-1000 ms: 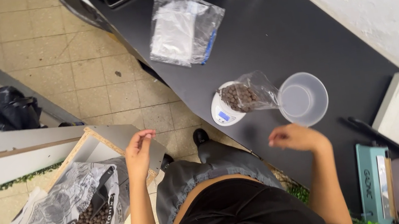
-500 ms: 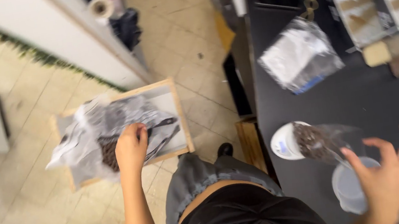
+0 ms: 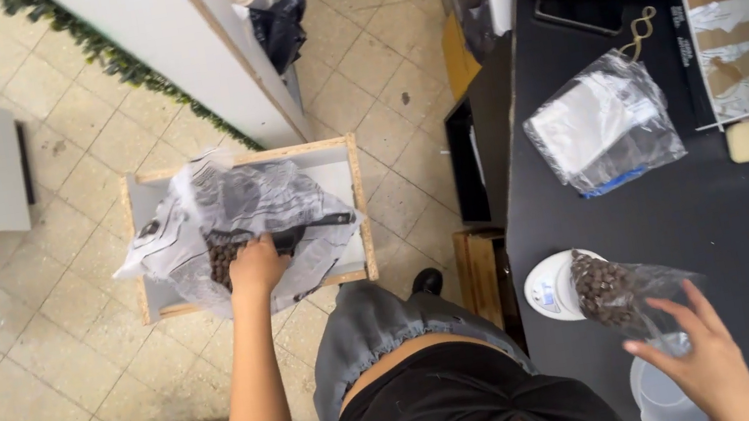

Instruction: Bagging and weighing bulk items from a crate using a scoop and a digital scale

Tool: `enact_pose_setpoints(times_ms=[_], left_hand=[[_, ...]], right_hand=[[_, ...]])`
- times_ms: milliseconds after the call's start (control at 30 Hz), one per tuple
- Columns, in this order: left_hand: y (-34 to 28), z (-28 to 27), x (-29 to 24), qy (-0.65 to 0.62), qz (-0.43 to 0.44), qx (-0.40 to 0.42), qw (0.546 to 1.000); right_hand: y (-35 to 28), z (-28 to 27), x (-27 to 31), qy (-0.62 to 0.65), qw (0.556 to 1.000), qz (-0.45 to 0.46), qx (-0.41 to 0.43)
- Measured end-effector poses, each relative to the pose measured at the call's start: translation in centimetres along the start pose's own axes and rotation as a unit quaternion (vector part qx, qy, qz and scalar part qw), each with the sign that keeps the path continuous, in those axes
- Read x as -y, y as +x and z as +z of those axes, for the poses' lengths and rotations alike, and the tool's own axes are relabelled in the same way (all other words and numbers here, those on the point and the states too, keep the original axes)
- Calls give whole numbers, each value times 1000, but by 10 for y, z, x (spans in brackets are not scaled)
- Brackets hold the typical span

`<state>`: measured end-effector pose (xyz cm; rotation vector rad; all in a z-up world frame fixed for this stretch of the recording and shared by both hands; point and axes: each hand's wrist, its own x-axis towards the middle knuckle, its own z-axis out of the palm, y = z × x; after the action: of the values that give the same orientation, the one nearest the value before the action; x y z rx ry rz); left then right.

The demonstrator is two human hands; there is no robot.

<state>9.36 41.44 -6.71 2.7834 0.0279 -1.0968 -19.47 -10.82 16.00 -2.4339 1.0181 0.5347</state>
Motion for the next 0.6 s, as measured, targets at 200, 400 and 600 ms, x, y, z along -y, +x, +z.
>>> enact_pose_setpoints(times_ms=[200, 400, 600], left_hand=[[20, 7, -18, 58, 0, -5, 998], [16, -6, -30, -12, 61, -7, 998], [28, -11, -49, 122, -43, 120, 984]], right_hand=[[17, 24, -38, -23, 981, -59, -183], [21, -25, -58, -24, 969, 6, -245], [61, -76, -113, 21, 944, -61, -325]])
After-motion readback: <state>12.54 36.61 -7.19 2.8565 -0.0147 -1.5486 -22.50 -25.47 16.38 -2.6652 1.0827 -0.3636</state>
